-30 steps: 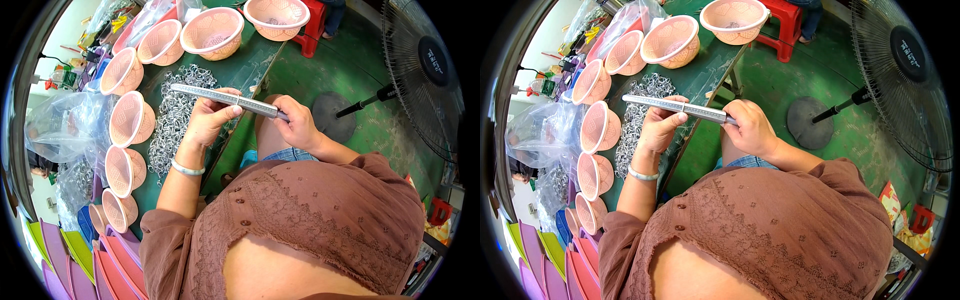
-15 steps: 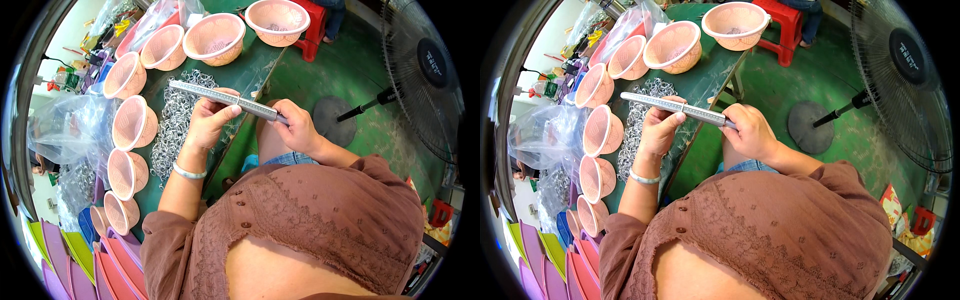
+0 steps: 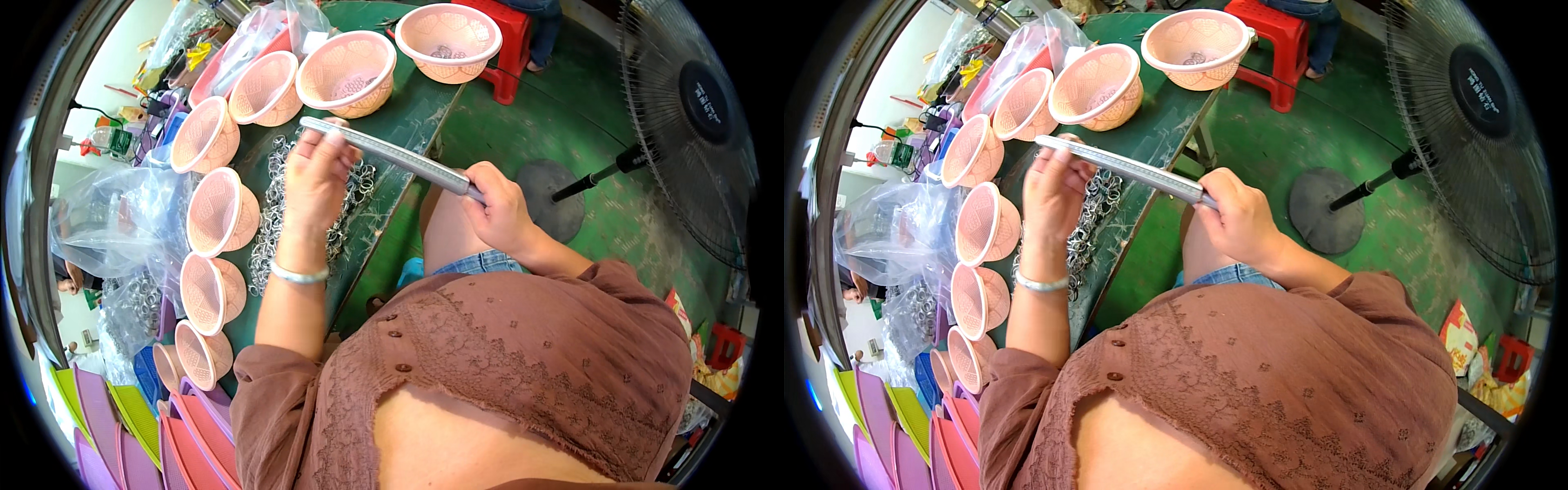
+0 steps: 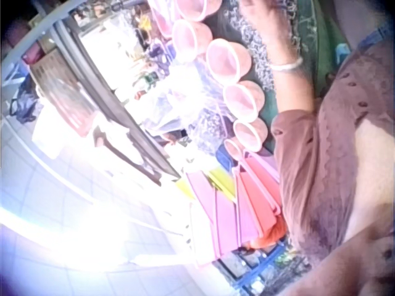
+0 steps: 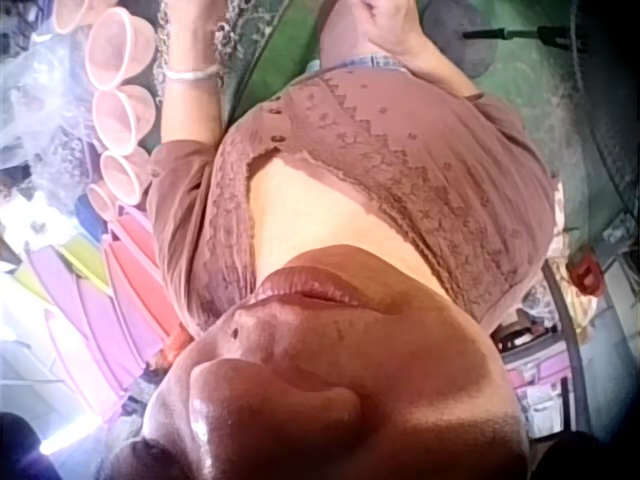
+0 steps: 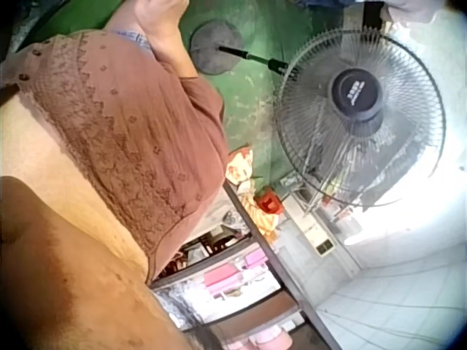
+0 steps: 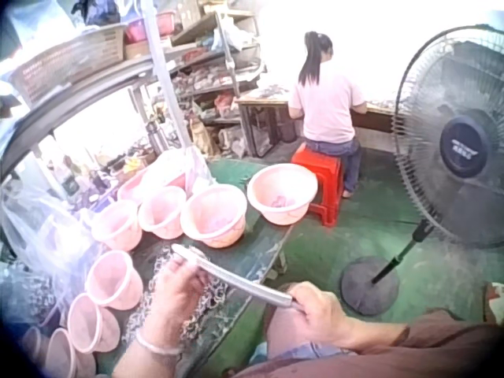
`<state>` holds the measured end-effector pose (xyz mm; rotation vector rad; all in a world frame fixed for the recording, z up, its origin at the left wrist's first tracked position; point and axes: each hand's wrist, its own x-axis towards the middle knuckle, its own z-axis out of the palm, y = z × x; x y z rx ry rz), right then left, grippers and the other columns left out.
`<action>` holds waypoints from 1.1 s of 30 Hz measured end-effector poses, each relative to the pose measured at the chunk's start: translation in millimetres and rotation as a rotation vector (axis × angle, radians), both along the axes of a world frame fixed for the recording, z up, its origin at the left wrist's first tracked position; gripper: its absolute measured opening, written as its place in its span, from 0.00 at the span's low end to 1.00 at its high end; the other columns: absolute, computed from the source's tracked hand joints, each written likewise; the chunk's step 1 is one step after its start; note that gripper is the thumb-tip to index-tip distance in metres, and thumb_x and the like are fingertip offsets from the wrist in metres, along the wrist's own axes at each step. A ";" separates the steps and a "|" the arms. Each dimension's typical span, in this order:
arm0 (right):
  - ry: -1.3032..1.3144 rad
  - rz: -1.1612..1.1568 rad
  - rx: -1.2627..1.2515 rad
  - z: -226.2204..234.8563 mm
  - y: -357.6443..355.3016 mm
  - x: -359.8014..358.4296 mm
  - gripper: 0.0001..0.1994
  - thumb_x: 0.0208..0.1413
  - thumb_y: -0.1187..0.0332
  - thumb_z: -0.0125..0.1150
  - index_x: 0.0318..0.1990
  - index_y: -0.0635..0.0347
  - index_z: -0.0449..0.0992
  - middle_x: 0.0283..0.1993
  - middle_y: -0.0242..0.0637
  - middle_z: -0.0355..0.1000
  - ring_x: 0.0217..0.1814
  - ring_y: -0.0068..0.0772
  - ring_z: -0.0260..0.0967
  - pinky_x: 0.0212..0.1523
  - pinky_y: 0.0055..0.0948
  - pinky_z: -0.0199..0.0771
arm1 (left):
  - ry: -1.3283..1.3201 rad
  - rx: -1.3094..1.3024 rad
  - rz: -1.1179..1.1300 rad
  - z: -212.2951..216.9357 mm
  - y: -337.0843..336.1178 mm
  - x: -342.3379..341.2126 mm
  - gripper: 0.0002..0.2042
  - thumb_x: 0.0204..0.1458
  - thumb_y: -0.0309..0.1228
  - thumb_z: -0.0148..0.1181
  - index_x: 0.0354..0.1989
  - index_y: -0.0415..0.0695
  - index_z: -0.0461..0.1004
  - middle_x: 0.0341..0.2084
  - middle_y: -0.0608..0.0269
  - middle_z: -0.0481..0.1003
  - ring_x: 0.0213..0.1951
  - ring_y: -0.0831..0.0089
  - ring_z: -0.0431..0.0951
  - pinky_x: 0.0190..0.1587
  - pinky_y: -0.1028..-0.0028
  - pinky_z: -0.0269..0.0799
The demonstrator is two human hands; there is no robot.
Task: The person picks up metal rings from a pile on the table and slides them onto a long metal rod to verify their size and fit.
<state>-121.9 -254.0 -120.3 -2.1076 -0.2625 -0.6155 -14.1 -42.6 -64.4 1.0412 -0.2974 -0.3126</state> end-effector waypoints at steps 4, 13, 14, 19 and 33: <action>0.080 0.053 0.100 -10.2 -7.1 -3.0 0.08 0.42 0.79 0.56 0.33 0.63 0.68 0.27 0.41 0.65 0.25 0.38 0.65 0.26 0.29 0.64 | -0.095 0.097 0.121 6.9 17.2 23.0 0.09 0.51 0.25 0.54 0.41 0.36 0.67 0.27 0.66 0.71 0.28 0.79 0.70 0.34 0.80 0.67; 0.332 0.168 0.447 -20.1 -6.9 -10.2 0.09 0.46 0.79 0.54 0.38 0.66 0.68 0.27 0.30 0.63 0.27 0.17 0.57 0.28 0.19 0.59 | -0.454 0.739 0.460 26.1 8.8 97.9 0.14 0.48 0.31 0.58 0.38 0.34 0.69 0.29 0.62 0.73 0.31 0.75 0.72 0.33 0.77 0.67; 0.352 0.166 0.452 -20.7 -8.2 -10.0 0.09 0.47 0.78 0.54 0.38 0.66 0.68 0.27 0.30 0.63 0.27 0.17 0.56 0.28 0.19 0.59 | -0.519 0.801 0.541 24.5 3.9 104.5 0.14 0.47 0.32 0.58 0.37 0.34 0.71 0.28 0.59 0.74 0.31 0.73 0.73 0.34 0.75 0.68; 0.311 0.138 0.414 -20.2 -9.9 -10.3 0.08 0.47 0.78 0.54 0.37 0.66 0.68 0.27 0.30 0.62 0.27 0.17 0.56 0.28 0.18 0.59 | -0.641 1.272 0.409 22.2 22.7 89.9 0.11 0.42 0.33 0.59 0.31 0.39 0.75 0.26 0.51 0.75 0.31 0.65 0.76 0.36 0.71 0.70; 0.290 0.196 0.301 -30.4 -0.8 -2.9 0.05 0.43 0.77 0.54 0.30 0.63 0.67 0.27 0.37 0.63 0.27 0.28 0.62 0.28 0.24 0.61 | -0.092 0.987 0.197 -17.6 68.7 49.1 0.06 0.45 0.28 0.60 0.25 0.37 0.73 0.19 0.68 0.71 0.24 0.81 0.67 0.28 0.81 0.64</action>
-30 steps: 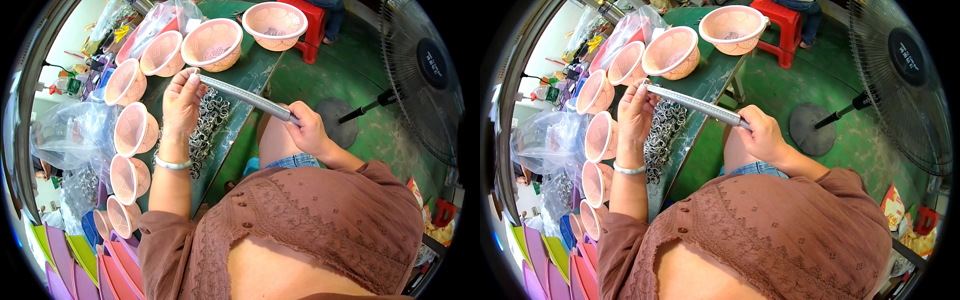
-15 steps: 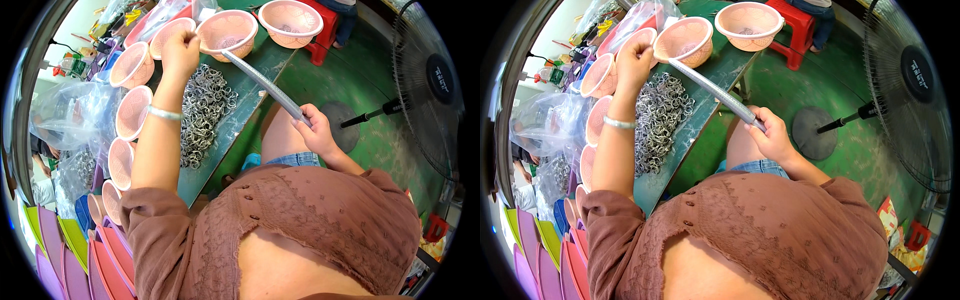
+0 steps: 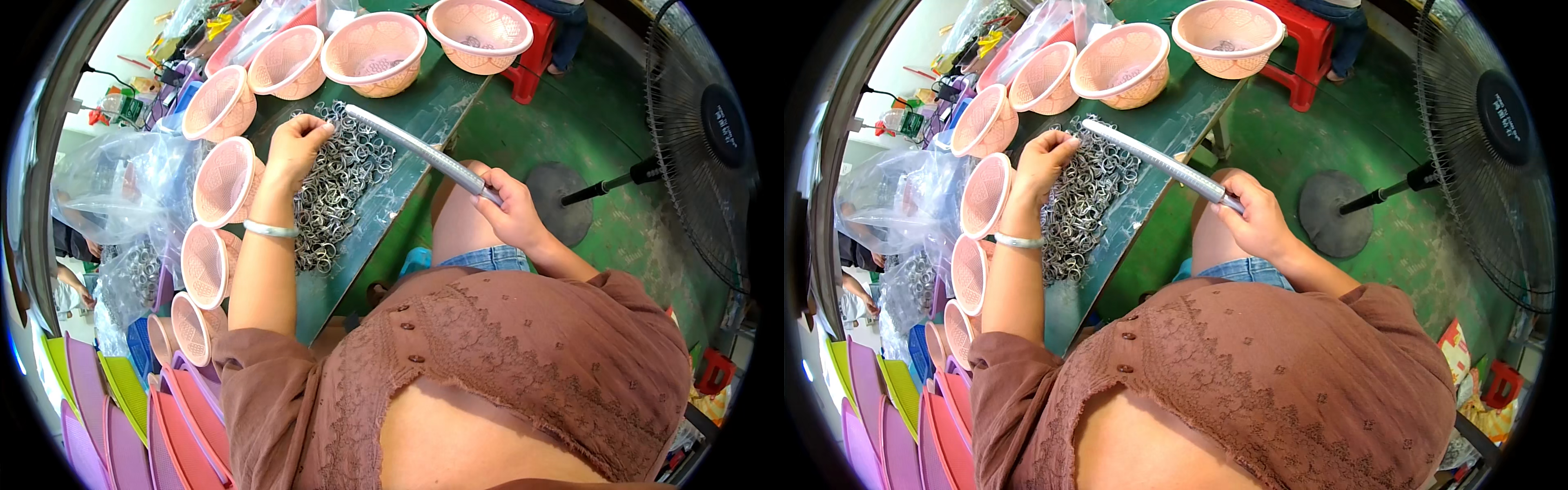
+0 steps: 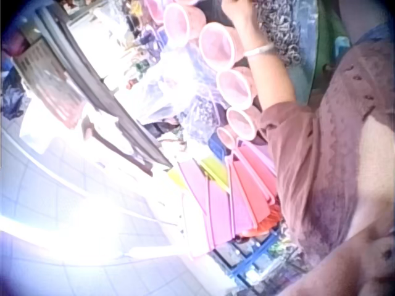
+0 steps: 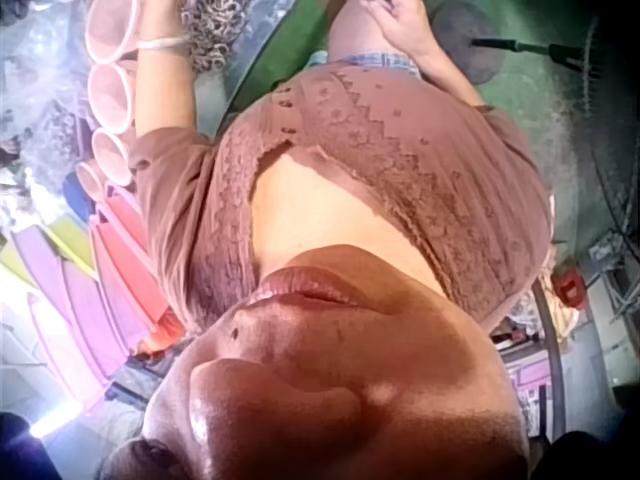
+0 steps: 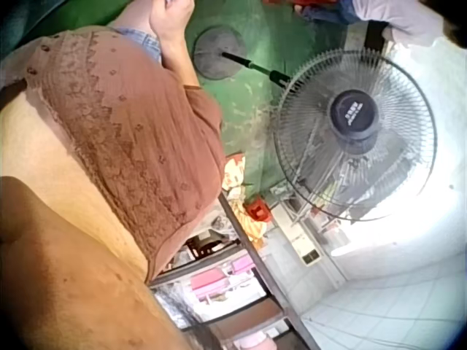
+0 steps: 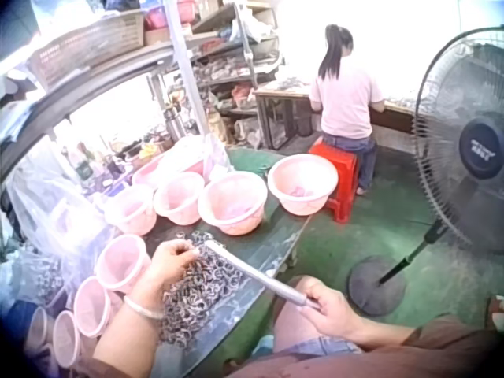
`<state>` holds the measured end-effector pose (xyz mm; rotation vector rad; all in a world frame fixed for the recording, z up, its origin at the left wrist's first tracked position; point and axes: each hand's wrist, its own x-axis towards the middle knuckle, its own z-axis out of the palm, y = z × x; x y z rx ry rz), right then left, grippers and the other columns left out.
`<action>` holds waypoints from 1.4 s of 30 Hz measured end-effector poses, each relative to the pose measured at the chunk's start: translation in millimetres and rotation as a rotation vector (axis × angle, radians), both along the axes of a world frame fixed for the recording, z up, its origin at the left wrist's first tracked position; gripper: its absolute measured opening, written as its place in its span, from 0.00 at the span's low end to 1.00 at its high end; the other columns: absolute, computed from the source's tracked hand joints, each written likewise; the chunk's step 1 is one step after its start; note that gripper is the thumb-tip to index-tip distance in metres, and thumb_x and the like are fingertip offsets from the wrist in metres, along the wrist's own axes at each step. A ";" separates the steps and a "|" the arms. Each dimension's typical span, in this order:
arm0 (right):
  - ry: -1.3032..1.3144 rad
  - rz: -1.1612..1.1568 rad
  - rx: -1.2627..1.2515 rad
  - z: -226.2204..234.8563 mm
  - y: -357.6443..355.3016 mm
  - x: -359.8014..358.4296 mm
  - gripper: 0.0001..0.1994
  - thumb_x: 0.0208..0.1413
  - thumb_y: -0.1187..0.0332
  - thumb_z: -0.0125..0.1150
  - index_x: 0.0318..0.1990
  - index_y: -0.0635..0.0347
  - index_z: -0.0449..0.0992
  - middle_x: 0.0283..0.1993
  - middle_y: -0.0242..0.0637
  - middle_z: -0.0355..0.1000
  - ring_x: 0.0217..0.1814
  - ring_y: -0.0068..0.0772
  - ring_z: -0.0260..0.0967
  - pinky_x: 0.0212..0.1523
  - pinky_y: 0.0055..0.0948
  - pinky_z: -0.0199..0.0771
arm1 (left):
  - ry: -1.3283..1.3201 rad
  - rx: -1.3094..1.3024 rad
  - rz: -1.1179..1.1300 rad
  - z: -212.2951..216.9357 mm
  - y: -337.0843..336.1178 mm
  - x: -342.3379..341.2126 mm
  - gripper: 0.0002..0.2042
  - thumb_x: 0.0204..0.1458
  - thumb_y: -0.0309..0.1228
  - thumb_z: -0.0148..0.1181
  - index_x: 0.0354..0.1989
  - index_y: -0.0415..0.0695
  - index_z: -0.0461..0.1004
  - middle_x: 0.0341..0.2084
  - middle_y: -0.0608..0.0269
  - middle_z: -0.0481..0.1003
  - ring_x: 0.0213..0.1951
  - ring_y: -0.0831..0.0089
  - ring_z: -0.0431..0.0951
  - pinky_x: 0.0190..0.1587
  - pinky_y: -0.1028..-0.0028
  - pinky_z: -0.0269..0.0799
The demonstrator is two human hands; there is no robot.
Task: The person picks up metal rings from a pile on the table and slides them onto a long metal rod to verify their size and fit.
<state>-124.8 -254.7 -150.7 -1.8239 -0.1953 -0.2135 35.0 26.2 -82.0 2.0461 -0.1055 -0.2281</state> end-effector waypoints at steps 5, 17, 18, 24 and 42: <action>-0.079 -0.020 -0.108 3.1 6.2 5.4 0.07 0.41 0.77 0.57 0.29 0.63 0.67 0.27 0.40 0.64 0.29 0.39 0.63 0.29 0.31 0.63 | 0.180 -0.722 -0.102 15.1 1.7 -17.8 0.04 0.53 0.26 0.52 0.30 0.38 0.69 0.34 0.57 0.74 0.36 0.70 0.76 0.42 0.73 0.74; -0.207 -0.027 -0.255 19.2 8.4 4.0 0.09 0.39 0.78 0.57 0.30 0.63 0.66 0.27 0.41 0.64 0.31 0.44 0.64 0.29 0.34 0.64 | 0.005 -0.822 -0.112 8.7 -10.0 -46.4 0.08 0.53 0.25 0.50 0.41 0.36 0.68 0.37 0.51 0.73 0.35 0.74 0.74 0.38 0.80 0.72; -0.208 -0.024 -0.267 20.2 8.1 3.4 0.09 0.39 0.78 0.57 0.30 0.63 0.66 0.27 0.41 0.64 0.30 0.44 0.64 0.29 0.34 0.64 | 0.008 -0.817 -0.122 5.4 -9.4 -46.9 0.09 0.53 0.24 0.50 0.41 0.36 0.69 0.37 0.52 0.73 0.35 0.75 0.73 0.38 0.80 0.71; -0.319 -0.036 -0.262 18.5 14.9 9.0 0.10 0.37 0.78 0.59 0.29 0.62 0.66 0.26 0.41 0.64 0.28 0.43 0.64 0.26 0.34 0.63 | 0.125 -0.816 -0.203 -6.9 -37.1 -74.7 0.11 0.50 0.23 0.54 0.43 0.36 0.70 0.37 0.54 0.74 0.34 0.76 0.71 0.39 0.78 0.67; -0.403 -0.047 -0.300 27.3 30.5 10.8 0.09 0.35 0.76 0.60 0.27 0.61 0.68 0.25 0.38 0.66 0.23 0.42 0.63 0.25 0.34 0.62 | 0.182 -0.945 -0.187 -16.3 -37.7 -101.7 0.15 0.45 0.19 0.58 0.44 0.36 0.70 0.36 0.62 0.73 0.38 0.77 0.71 0.45 0.78 0.66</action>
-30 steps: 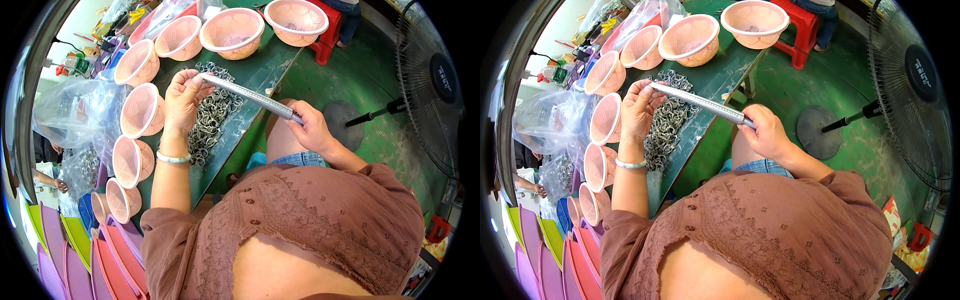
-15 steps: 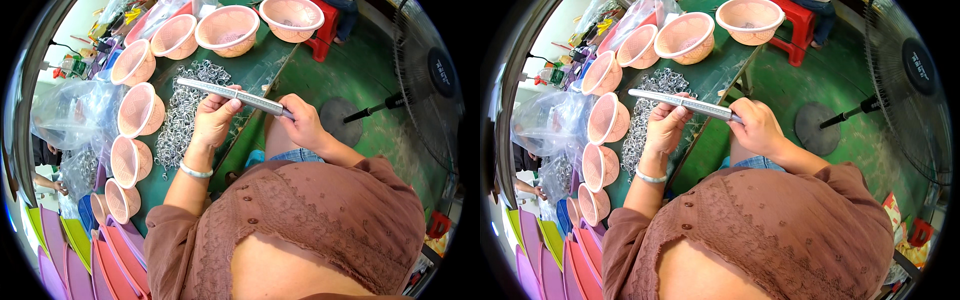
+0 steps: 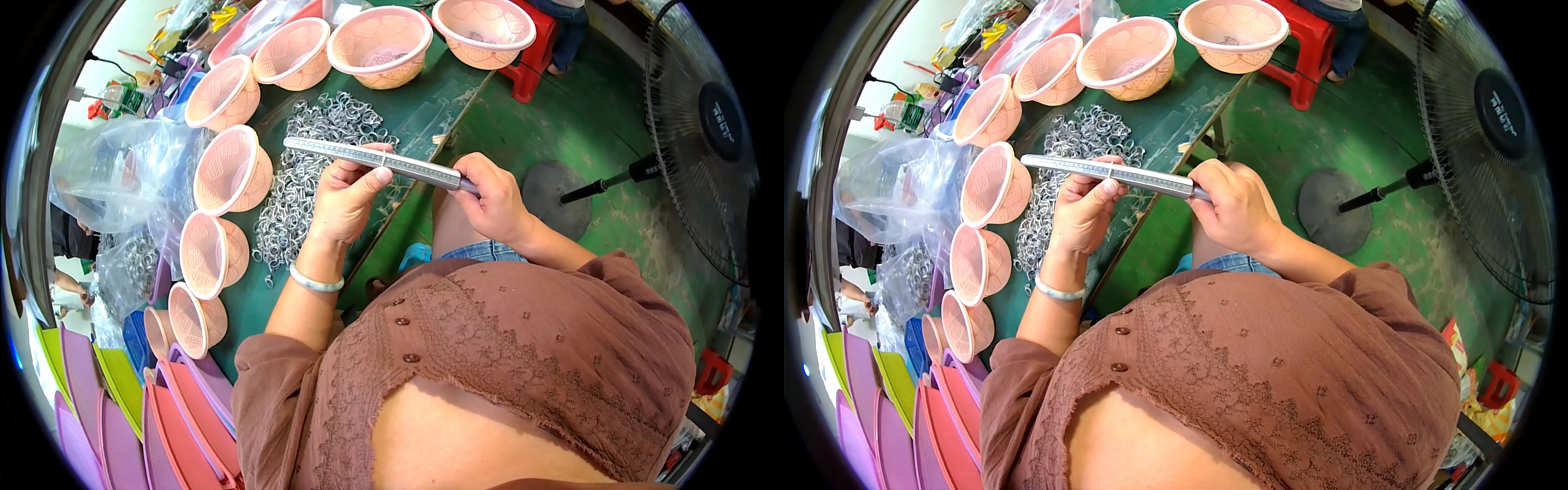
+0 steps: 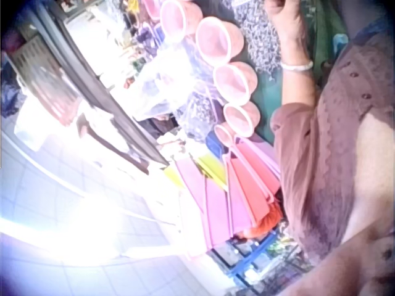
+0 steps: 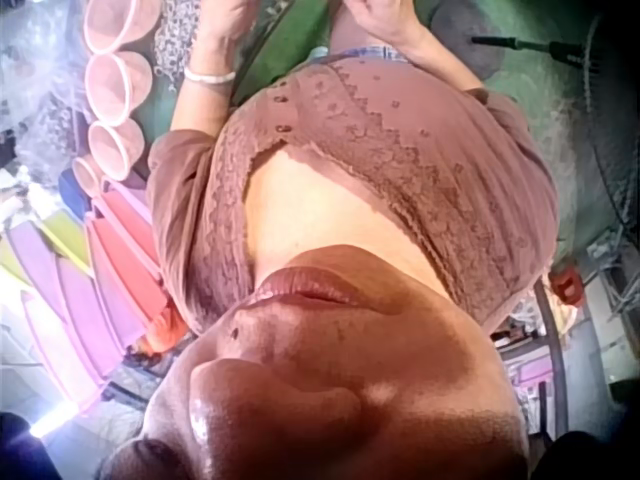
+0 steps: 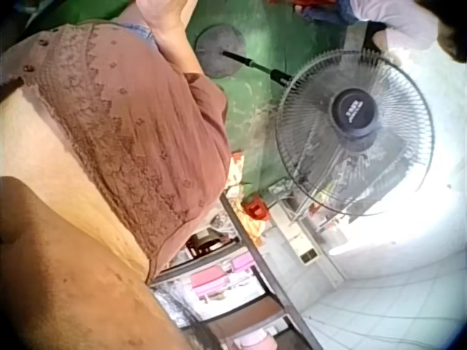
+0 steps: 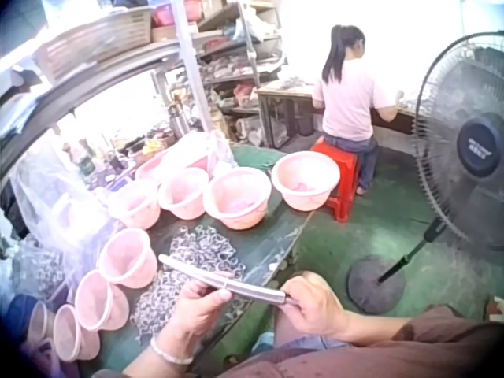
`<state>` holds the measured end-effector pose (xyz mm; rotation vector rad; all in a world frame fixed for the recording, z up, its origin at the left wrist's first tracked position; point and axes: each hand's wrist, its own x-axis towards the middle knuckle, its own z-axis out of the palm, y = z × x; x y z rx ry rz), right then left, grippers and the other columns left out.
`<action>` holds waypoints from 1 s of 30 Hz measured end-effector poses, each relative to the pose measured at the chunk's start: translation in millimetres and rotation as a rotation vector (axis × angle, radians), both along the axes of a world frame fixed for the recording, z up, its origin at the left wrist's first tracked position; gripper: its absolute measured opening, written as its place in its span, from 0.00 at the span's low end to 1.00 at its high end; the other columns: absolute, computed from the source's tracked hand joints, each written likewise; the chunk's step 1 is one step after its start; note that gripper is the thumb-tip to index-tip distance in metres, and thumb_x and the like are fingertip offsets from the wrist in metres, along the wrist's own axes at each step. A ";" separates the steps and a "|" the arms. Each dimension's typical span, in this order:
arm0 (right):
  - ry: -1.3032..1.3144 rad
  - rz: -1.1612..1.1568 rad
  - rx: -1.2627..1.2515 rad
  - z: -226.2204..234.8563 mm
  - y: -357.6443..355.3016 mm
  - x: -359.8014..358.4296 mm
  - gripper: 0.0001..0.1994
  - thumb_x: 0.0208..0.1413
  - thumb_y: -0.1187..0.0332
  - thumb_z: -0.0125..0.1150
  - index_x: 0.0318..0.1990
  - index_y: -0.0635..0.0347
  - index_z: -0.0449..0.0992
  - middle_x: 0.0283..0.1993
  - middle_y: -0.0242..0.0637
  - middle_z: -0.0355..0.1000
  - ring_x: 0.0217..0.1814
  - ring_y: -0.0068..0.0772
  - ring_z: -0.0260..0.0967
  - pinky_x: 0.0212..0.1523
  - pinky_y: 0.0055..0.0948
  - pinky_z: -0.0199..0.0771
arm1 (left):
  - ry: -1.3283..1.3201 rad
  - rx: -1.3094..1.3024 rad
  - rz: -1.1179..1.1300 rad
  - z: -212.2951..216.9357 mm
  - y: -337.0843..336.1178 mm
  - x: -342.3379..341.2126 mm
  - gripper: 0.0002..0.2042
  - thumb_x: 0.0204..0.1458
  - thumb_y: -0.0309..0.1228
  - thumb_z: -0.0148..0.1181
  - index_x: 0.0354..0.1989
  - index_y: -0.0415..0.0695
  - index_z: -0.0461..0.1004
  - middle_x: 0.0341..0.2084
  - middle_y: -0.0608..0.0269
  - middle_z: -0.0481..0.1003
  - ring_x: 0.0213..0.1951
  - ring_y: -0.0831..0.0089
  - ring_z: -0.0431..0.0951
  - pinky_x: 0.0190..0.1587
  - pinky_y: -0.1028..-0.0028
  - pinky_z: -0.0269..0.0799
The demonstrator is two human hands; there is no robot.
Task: The person picks up metal rings from a pile on the table and slides them onto a long metal rod to verify their size and fit.
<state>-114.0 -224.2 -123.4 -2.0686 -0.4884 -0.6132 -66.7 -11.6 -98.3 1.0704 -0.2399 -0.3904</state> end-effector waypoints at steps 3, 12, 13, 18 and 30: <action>-0.005 0.001 -0.010 0.6 1.3 -0.1 0.09 0.35 0.76 0.60 0.27 0.61 0.68 0.25 0.38 0.66 0.23 0.42 0.63 0.25 0.34 0.62 | -0.010 0.012 -0.007 0.1 2.7 0.0 0.15 0.45 0.19 0.59 0.43 0.36 0.70 0.35 0.63 0.73 0.38 0.77 0.71 0.44 0.78 0.67; -0.025 0.015 -0.003 -1.9 7.1 -0.3 0.09 0.35 0.77 0.60 0.27 0.61 0.67 0.25 0.37 0.66 0.23 0.40 0.64 0.26 0.32 0.60 | -0.015 0.043 -0.004 3.7 8.6 -3.7 0.15 0.45 0.19 0.59 0.43 0.36 0.70 0.34 0.63 0.73 0.37 0.78 0.72 0.42 0.79 0.67; -0.025 0.017 -0.005 -1.8 7.9 -0.1 0.09 0.35 0.77 0.60 0.27 0.61 0.67 0.25 0.38 0.66 0.23 0.40 0.64 0.26 0.32 0.60 | -0.013 0.041 -0.003 3.9 9.3 -4.3 0.15 0.45 0.19 0.59 0.43 0.36 0.70 0.34 0.63 0.73 0.37 0.78 0.72 0.42 0.79 0.67; -0.027 0.049 0.020 1.5 12.4 -1.0 0.09 0.35 0.79 0.59 0.27 0.62 0.67 0.25 0.39 0.65 0.24 0.41 0.64 0.24 0.32 0.61 | -0.006 0.047 0.013 4.2 13.4 -8.0 0.14 0.44 0.20 0.59 0.42 0.35 0.70 0.33 0.60 0.73 0.34 0.75 0.71 0.40 0.76 0.67; 0.005 0.101 0.011 6.8 26.8 2.2 0.09 0.38 0.80 0.58 0.30 0.64 0.68 0.26 0.41 0.65 0.25 0.40 0.66 0.24 0.30 0.64 | -0.015 0.041 0.060 6.6 28.5 -12.6 0.15 0.43 0.20 0.60 0.42 0.36 0.70 0.32 0.60 0.73 0.34 0.75 0.72 0.40 0.77 0.67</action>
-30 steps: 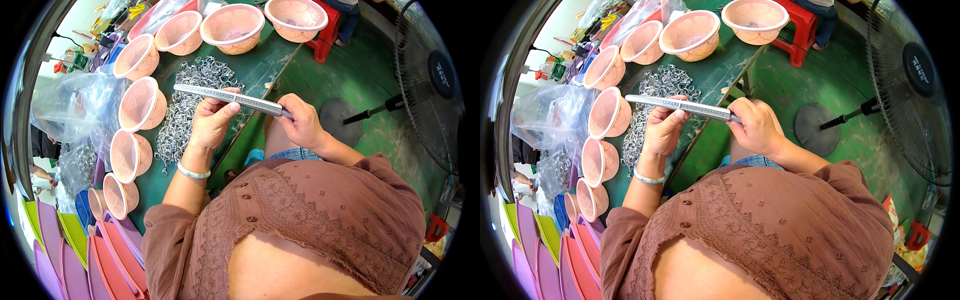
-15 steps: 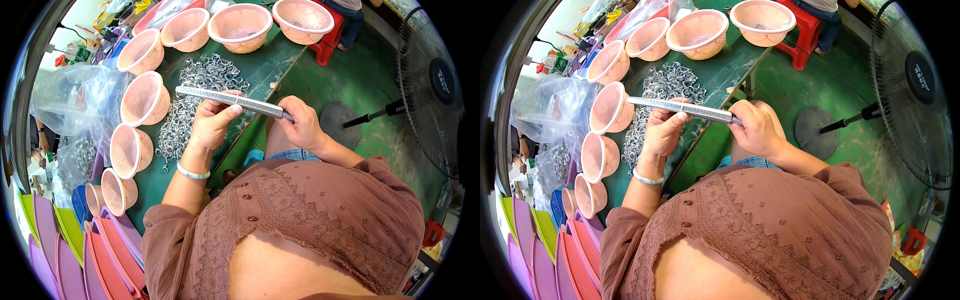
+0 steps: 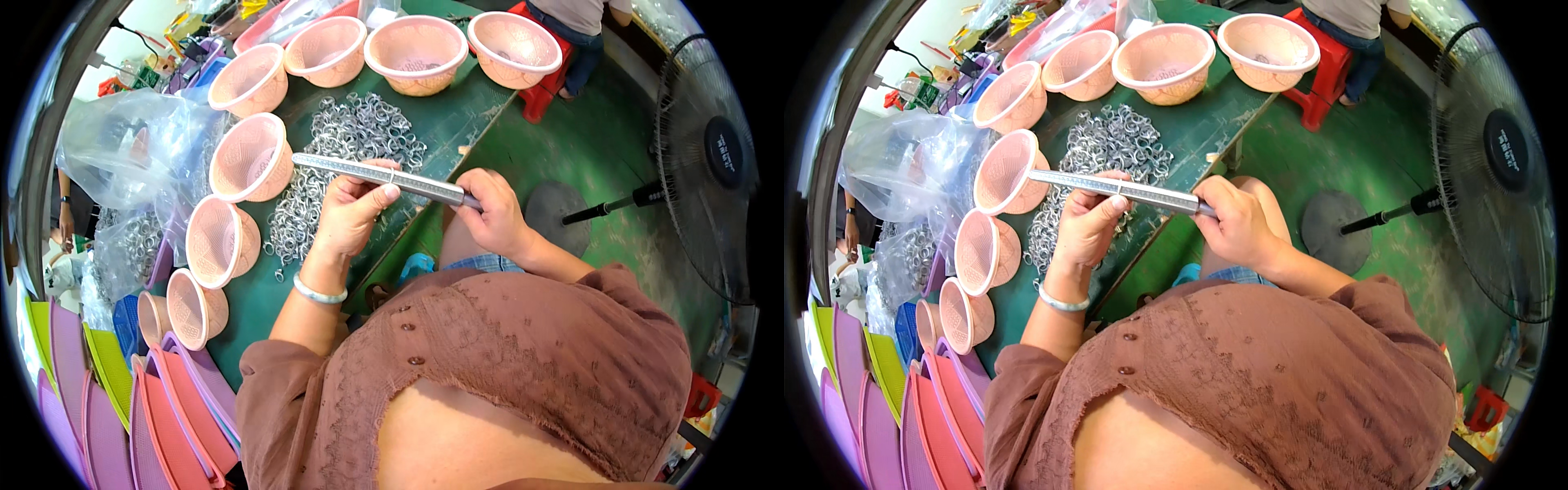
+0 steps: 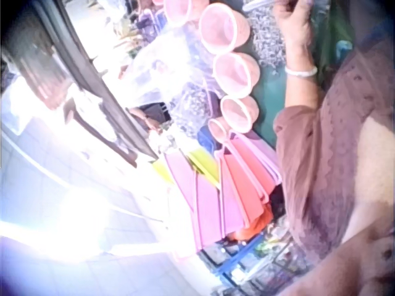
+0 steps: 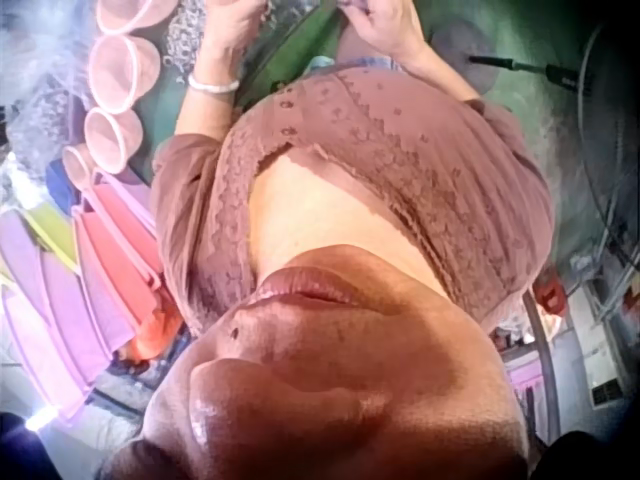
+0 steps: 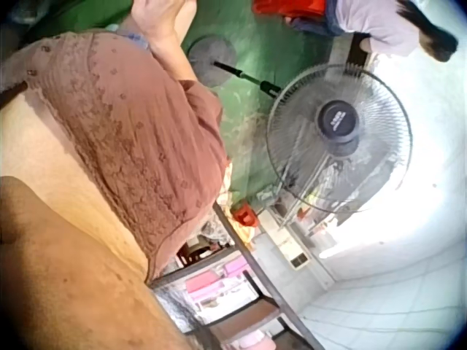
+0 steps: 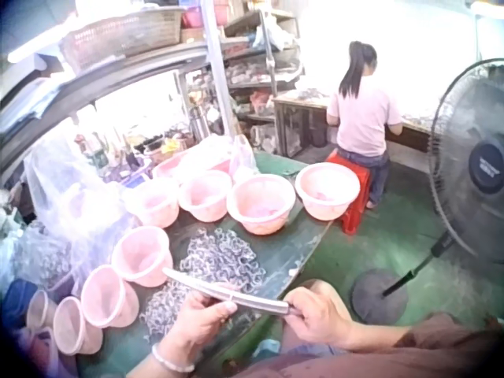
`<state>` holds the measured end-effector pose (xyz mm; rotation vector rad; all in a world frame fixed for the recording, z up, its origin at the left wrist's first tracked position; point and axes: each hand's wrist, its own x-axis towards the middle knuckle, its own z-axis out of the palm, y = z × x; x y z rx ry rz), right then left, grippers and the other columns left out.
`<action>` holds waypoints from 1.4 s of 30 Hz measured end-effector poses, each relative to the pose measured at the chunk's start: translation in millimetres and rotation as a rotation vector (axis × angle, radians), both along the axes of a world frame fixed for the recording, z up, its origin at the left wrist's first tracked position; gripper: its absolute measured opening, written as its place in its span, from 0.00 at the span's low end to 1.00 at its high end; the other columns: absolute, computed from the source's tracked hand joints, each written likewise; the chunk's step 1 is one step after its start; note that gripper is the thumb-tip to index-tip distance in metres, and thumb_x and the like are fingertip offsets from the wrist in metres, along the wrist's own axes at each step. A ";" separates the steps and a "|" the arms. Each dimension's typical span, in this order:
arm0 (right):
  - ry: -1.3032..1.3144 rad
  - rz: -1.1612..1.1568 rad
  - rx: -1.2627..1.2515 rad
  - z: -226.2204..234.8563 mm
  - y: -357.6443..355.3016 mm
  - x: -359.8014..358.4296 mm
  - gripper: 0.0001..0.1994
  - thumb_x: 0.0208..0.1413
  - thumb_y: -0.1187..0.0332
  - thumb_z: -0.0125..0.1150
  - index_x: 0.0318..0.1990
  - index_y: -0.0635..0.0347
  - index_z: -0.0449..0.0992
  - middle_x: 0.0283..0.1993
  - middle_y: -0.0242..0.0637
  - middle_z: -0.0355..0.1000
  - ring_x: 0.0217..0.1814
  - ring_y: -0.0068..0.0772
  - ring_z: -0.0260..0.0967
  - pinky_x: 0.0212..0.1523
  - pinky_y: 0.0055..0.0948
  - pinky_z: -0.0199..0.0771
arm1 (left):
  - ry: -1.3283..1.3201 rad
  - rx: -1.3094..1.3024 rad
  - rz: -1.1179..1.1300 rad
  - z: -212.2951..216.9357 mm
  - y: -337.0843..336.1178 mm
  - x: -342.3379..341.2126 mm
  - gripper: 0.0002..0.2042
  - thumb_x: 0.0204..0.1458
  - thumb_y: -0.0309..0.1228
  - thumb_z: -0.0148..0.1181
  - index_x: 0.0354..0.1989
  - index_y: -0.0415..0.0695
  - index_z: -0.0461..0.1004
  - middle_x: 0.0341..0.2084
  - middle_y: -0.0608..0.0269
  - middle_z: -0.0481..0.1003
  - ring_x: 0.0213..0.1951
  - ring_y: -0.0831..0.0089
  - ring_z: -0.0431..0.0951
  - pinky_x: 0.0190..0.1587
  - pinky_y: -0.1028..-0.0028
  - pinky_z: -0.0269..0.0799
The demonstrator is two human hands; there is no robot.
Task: The person picks up metal rings from a pile on the table and slides them onto a long metal rod to verify their size and fit.
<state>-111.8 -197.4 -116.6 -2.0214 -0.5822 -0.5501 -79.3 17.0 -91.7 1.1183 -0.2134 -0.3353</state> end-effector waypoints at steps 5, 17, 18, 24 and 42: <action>0.154 0.067 0.024 10.2 3.2 -2.3 0.08 0.41 0.77 0.59 0.31 0.62 0.68 0.26 0.38 0.65 0.25 0.36 0.64 0.26 0.29 0.62 | -0.023 0.024 0.093 6.0 -2.4 2.0 0.12 0.46 0.23 0.59 0.41 0.38 0.70 0.29 0.68 0.72 0.31 0.82 0.68 0.36 0.82 0.64; 0.178 0.040 0.043 9.0 -12.2 1.3 0.08 0.43 0.76 0.60 0.31 0.63 0.67 0.25 0.38 0.64 0.25 0.35 0.64 0.25 0.29 0.62 | 0.014 -0.068 0.354 16.8 -6.6 39.5 0.07 0.53 0.28 0.52 0.37 0.38 0.69 0.26 0.66 0.70 0.27 0.77 0.68 0.31 0.79 0.65; 0.182 0.026 0.046 2.2 -19.6 -0.7 0.08 0.43 0.76 0.60 0.30 0.62 0.68 0.25 0.38 0.64 0.25 0.36 0.63 0.26 0.29 0.61 | -0.032 -0.124 0.418 21.2 7.0 56.1 0.07 0.54 0.29 0.51 0.37 0.39 0.69 0.25 0.67 0.69 0.27 0.78 0.67 0.30 0.79 0.65; 0.273 0.009 0.134 -30.2 -41.8 -4.6 0.08 0.40 0.74 0.61 0.28 0.61 0.68 0.24 0.36 0.60 0.28 0.35 0.56 0.29 0.30 0.56 | -0.346 0.454 0.580 66.2 18.6 133.3 0.09 0.51 0.31 0.54 0.35 0.37 0.69 0.24 0.65 0.69 0.26 0.81 0.67 0.28 0.81 0.64; 0.397 0.020 0.263 -28.5 -36.4 -1.5 0.07 0.43 0.74 0.58 0.29 0.65 0.67 0.26 0.38 0.61 0.27 0.31 0.59 0.27 0.26 0.58 | -0.627 1.687 0.175 16.6 34.9 108.2 0.09 0.38 0.30 0.59 0.26 0.38 0.75 0.23 0.51 0.75 0.28 0.61 0.76 0.34 0.69 0.70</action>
